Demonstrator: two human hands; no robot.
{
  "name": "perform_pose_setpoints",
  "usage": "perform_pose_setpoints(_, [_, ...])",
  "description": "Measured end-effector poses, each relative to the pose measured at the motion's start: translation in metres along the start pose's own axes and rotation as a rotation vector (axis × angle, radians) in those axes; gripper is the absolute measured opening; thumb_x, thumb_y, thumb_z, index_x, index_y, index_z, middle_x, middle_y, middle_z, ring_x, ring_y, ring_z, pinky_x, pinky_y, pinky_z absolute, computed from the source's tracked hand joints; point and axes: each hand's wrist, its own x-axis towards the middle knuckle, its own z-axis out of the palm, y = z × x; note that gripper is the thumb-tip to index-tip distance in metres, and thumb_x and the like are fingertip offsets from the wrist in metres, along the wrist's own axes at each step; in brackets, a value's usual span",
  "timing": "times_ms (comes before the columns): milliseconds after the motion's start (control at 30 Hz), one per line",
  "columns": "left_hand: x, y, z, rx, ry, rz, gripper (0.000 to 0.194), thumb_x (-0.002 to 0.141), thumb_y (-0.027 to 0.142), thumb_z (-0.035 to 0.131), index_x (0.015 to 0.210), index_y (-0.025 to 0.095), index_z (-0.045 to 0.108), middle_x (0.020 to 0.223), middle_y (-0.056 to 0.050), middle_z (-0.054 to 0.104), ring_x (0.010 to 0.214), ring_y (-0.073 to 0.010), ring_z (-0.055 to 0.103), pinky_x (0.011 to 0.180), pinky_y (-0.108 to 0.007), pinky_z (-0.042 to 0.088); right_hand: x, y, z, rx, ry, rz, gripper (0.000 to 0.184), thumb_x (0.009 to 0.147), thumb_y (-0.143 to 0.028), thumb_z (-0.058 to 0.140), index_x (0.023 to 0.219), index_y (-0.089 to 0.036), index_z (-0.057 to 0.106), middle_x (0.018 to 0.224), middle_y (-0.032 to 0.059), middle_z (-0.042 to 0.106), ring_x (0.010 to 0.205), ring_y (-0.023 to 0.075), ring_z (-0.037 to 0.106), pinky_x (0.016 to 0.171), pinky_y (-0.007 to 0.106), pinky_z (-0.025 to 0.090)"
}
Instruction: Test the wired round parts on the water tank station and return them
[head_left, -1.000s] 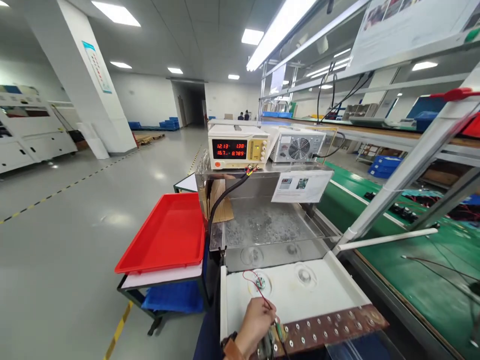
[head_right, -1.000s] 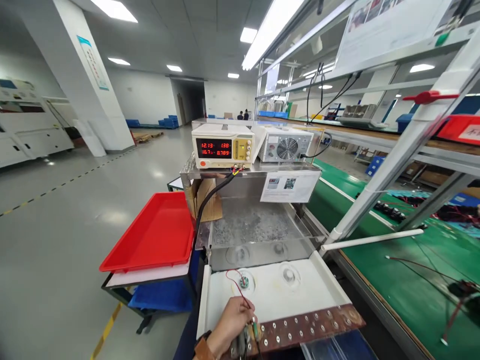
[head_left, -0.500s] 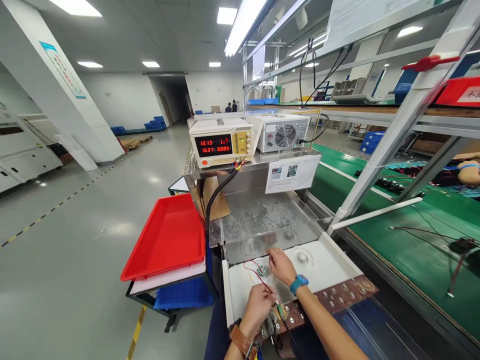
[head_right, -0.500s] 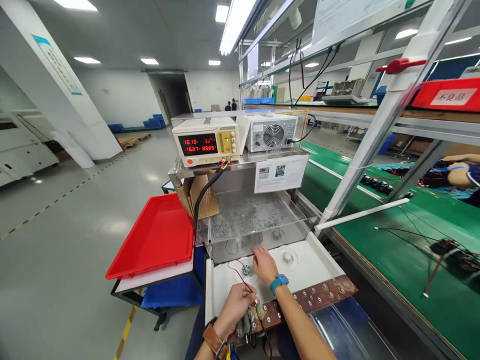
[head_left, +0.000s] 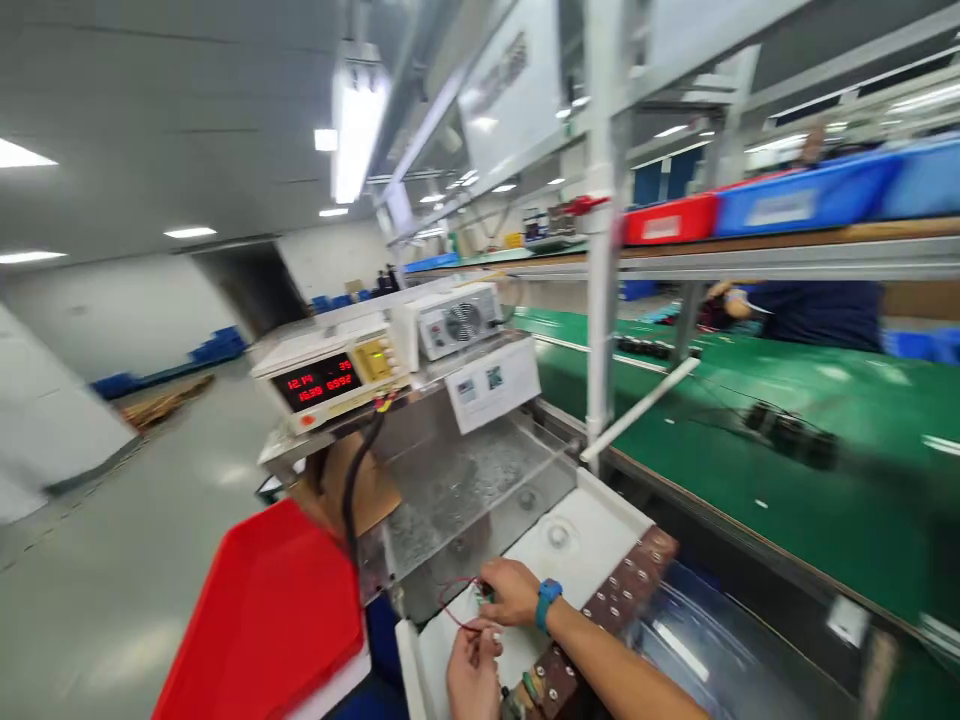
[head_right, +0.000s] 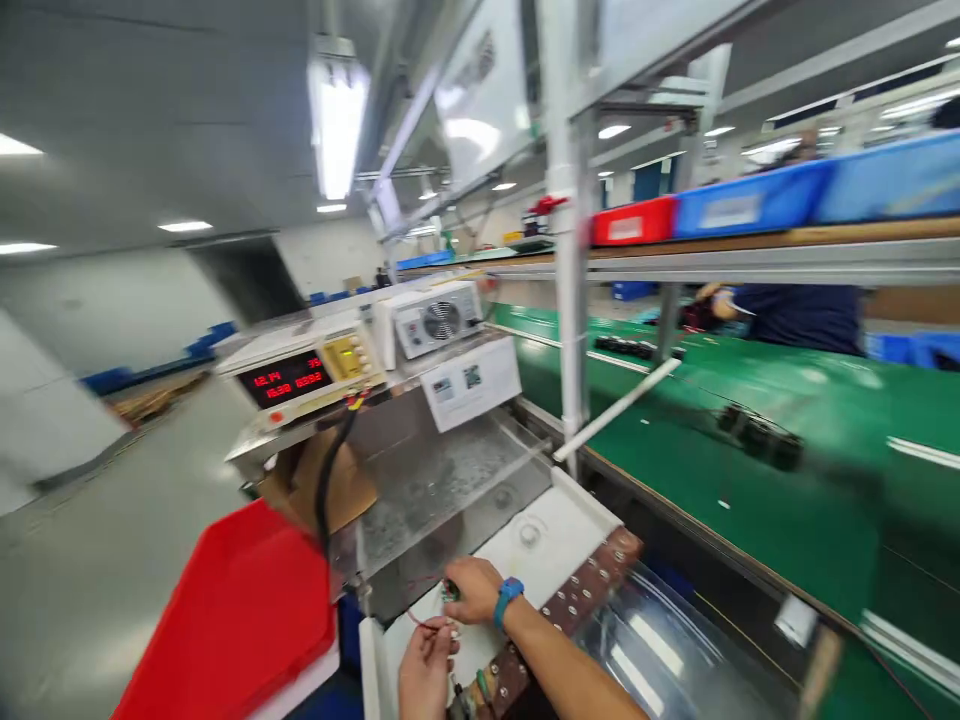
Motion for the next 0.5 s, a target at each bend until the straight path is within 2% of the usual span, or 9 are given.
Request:
perform_pose_setpoints(67, [0.003, 0.022, 0.009, 0.023, -0.022, -0.011, 0.052, 0.053, 0.064, 0.074, 0.076, 0.019, 0.061, 0.070, -0.005, 0.069, 0.057, -0.0199, 0.063, 0.055, -0.032, 0.051, -0.007, 0.007, -0.023, 0.095, 0.217, 0.138, 0.025, 0.076, -0.039, 0.070, 0.092, -0.020, 0.064, 0.089, 0.0026, 0.066, 0.081, 0.0192, 0.059, 0.070, 0.026, 0.038])
perform_pose_setpoints(167, [0.006, 0.074, 0.044, 0.007, -0.163, -0.014, 0.063, 0.048, 0.063, 0.079, 0.087, 0.016, 0.064, 0.074, -0.006, 0.071, 0.060, -0.0200, 0.065, 0.060, -0.034, 0.055, -0.037, 0.037, -0.079, 0.215, 0.596, 0.437, 0.026, 0.080, -0.042, 0.066, 0.095, -0.021, 0.065, 0.077, 0.0004, 0.066, 0.070, 0.0171, 0.058, 0.063, 0.025, 0.037])
perform_pose_setpoints(267, [-0.003, 0.129, 0.088, -0.089, -0.342, 0.127, 0.067, 0.066, 0.058, 0.074, 0.119, 0.020, 0.060, 0.115, -0.011, 0.070, 0.097, -0.0224, 0.069, 0.087, -0.035, 0.055, -0.095, 0.089, -0.155, 0.217, 0.940, 0.714, 0.029, 0.082, -0.045, 0.061, 0.098, -0.021, 0.065, 0.071, 0.0009, 0.064, 0.066, 0.0180, 0.058, 0.059, 0.025, 0.037])
perform_pose_setpoints(333, [-0.009, 0.150, 0.110, -0.138, -0.420, 0.222, 0.066, 0.072, 0.055, 0.072, 0.127, 0.024, 0.055, 0.134, -0.011, 0.061, 0.117, -0.0242, 0.062, 0.100, -0.036, 0.049, -0.142, 0.130, -0.208, 0.142, 1.076, 0.898, 0.032, 0.083, -0.047, 0.058, 0.099, -0.021, 0.065, 0.077, 0.0034, 0.067, 0.072, 0.0202, 0.061, 0.060, 0.026, 0.039])
perform_pose_setpoints(400, [-0.013, 0.149, 0.124, -0.117, -0.448, 0.219, 0.065, 0.070, 0.055, 0.073, 0.124, 0.023, 0.058, 0.133, -0.012, 0.062, 0.121, -0.0269, 0.059, 0.102, -0.038, 0.048, -0.189, 0.172, -0.254, 0.067, 1.095, 1.118, 0.035, 0.083, -0.047, 0.059, 0.102, -0.019, 0.066, 0.087, 0.0074, 0.070, 0.082, 0.0233, 0.064, 0.065, 0.027, 0.041])
perform_pose_setpoints(500, [-0.014, 0.112, 0.131, 0.006, -0.482, 0.069, 0.063, 0.060, 0.060, 0.077, 0.106, 0.018, 0.066, 0.107, -0.014, 0.073, 0.104, -0.0314, 0.068, 0.088, -0.041, 0.056, -0.243, 0.225, -0.299, -0.002, 1.037, 1.381, 0.037, 0.084, -0.043, 0.062, 0.109, -0.016, 0.065, 0.104, 0.0147, 0.069, 0.097, 0.0273, 0.064, 0.073, 0.029, 0.043])
